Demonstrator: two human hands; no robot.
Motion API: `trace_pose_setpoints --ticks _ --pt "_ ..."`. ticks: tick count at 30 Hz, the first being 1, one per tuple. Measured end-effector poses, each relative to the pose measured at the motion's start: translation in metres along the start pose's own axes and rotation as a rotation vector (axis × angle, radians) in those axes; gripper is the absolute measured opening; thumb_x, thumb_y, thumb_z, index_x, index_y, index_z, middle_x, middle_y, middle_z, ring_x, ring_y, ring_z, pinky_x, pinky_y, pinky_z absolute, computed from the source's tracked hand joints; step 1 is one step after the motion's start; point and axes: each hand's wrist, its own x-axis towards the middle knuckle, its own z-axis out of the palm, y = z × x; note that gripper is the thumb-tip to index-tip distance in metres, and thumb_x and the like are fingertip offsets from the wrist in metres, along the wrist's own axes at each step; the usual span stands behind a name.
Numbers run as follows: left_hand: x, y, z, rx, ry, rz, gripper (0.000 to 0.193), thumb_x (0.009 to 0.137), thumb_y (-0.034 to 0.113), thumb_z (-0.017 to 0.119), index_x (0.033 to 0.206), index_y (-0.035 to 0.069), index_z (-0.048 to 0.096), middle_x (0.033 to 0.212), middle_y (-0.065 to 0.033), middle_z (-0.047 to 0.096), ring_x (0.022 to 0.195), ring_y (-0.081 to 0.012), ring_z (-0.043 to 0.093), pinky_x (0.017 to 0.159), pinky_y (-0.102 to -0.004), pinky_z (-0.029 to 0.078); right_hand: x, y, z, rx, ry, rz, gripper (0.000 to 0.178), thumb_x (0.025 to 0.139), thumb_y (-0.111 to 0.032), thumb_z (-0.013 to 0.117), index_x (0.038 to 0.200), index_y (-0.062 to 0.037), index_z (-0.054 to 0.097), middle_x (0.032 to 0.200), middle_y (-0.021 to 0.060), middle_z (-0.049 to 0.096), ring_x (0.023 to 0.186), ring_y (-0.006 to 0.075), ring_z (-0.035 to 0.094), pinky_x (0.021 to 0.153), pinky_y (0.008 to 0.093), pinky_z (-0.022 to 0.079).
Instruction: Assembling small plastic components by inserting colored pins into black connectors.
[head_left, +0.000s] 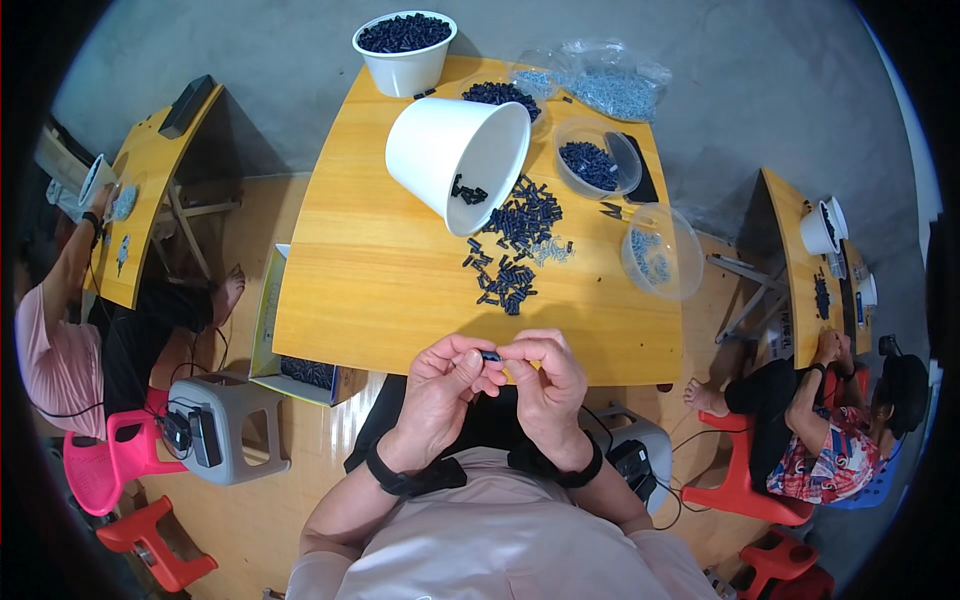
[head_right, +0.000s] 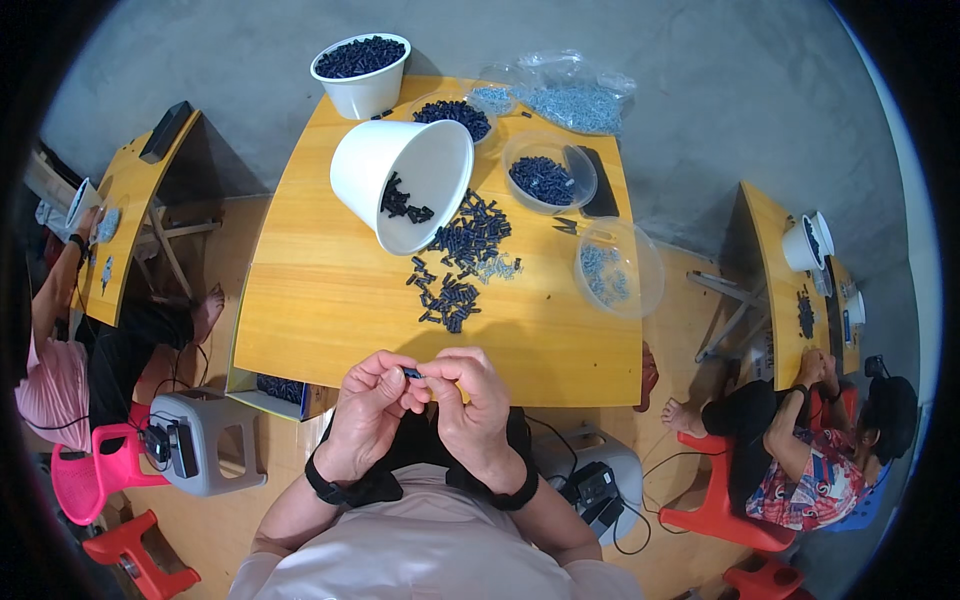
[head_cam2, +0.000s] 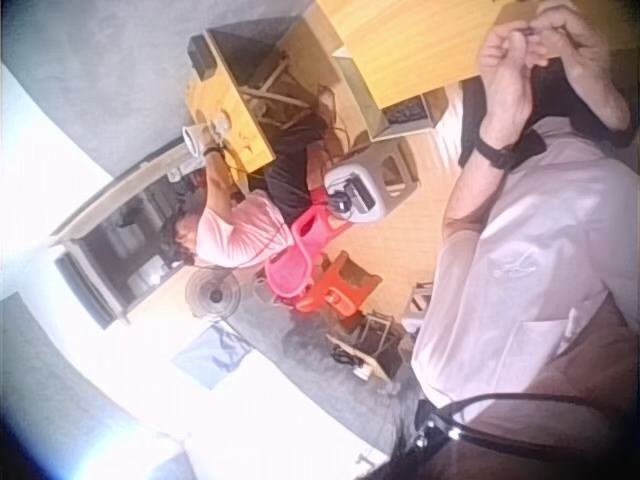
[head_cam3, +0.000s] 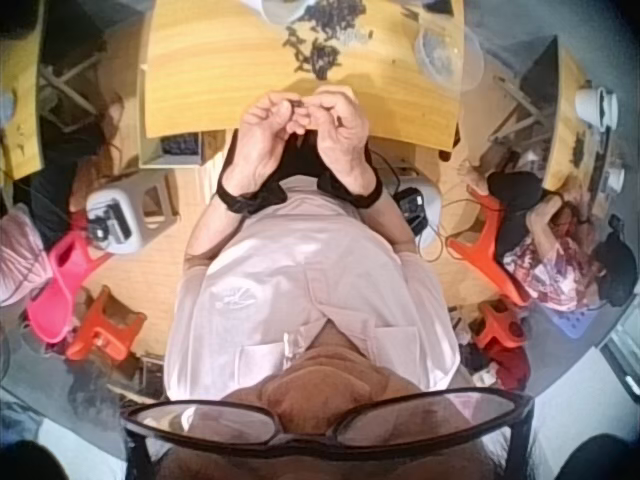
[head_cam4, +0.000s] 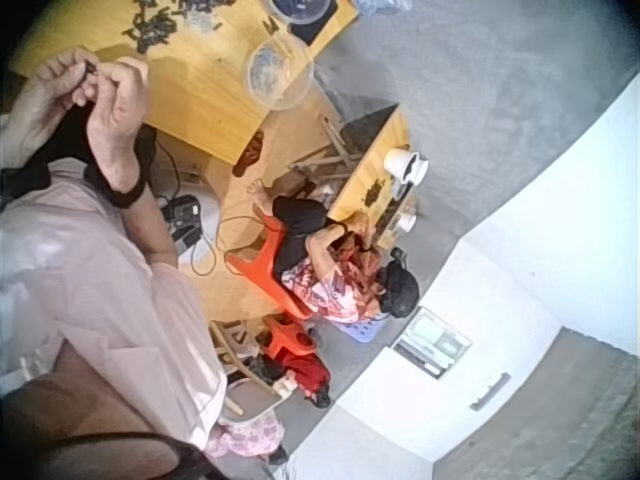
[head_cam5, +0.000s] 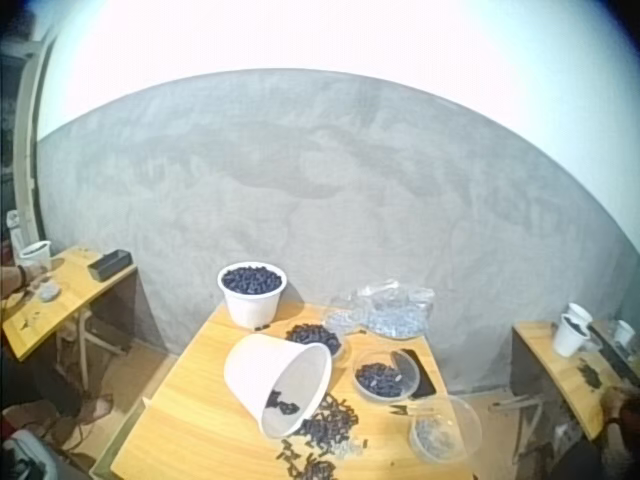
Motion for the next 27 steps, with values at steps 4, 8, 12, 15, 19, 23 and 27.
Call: trace_pose_setpoints --ticks 4,8,12,15,19,23,27 --pt "-0.002 0.001 0.004 0.040 0.005 -0.006 0.015 0.090 0.011 0.055 0.098 -0.001 0.059 0.083 -0.0118 0.065 0.073 -0.0169 0.064 0.065 -0.0266 0.053 0.000 0.001 0.001 0.006 0.038 0.007 0.009 0.080 0.006 0.060 0.086 -0.0019 0.061 0.083 0.0091 0.057 0.070 0.0174 0.057 0.062 0.0260 0.045" --pt "-0.003 0.000 0.004 0.057 -0.003 0.009 0.015 0.089 0.010 0.057 0.098 -0.001 0.060 0.084 -0.0122 0.066 0.073 -0.0175 0.065 0.065 -0.0273 0.054 0.000 -0.001 0.000 -0.067 0.072 -0.018 0.008 0.079 0.006 0.061 0.084 -0.0016 0.061 0.082 0.0096 0.057 0.069 0.0180 0.057 0.061 0.0261 0.045" --pt "-0.004 -0.001 0.003 0.180 0.003 0.067 0.013 0.087 0.006 0.059 0.097 -0.002 0.061 0.082 -0.0125 0.066 0.071 -0.0169 0.065 0.064 -0.0268 0.054 0.002 -0.003 0.002 -0.076 0.072 -0.011 0.008 0.079 0.005 0.062 0.083 -0.0014 0.061 0.082 0.0097 0.057 0.069 0.0179 0.058 0.060 0.0263 0.046" --pt "-0.005 -0.001 0.002 0.279 0.008 0.122 0.011 0.085 0.002 0.061 0.095 -0.003 0.061 0.079 -0.0125 0.066 0.068 -0.0163 0.065 0.062 -0.0264 0.054 0.001 -0.005 0.004 -0.057 0.049 -0.004 0.009 0.077 0.005 0.063 0.082 -0.0026 0.061 0.081 0.0092 0.057 0.068 0.0200 0.058 0.060 0.0279 0.046" --pt "-0.008 -0.002 -0.001 0.391 0.004 0.152 0.008 0.086 -0.003 0.058 0.094 -0.002 0.060 0.080 -0.0090 0.065 0.070 -0.0122 0.064 0.062 -0.0236 0.054 0.001 0.000 0.005 -0.320 0.073 -0.307 0.017 0.069 0.005 0.066 0.082 -0.0048 0.061 0.079 0.0075 0.057 0.066 0.0225 0.055 0.057 0.0302 0.045" --pt "-0.008 -0.006 -0.002 0.387 0.048 0.159 0.005 0.084 -0.002 0.060 0.089 -0.003 0.060 0.074 -0.0128 0.066 0.063 -0.0163 0.064 0.059 -0.0267 0.054 -0.001 0.004 0.007 -0.373 0.074 -0.407 0.023 0.063 0.005 0.068 0.082 -0.0055 0.061 0.079 0.0068 0.057 0.064 0.0224 0.054 0.055 0.0310 0.043" --pt "-0.006 -0.008 -0.007 0.296 -0.008 0.097 0.005 0.084 -0.003 0.059 0.089 -0.003 0.059 0.075 -0.0131 0.066 0.063 -0.0162 0.064 0.058 -0.0260 0.054 -0.010 0.004 0.006 -0.223 0.068 -0.201 0.019 0.067 0.006 0.066 0.082 -0.0042 0.061 0.080 0.0078 0.057 0.065 0.0217 0.055 0.057 0.0294 0.045"
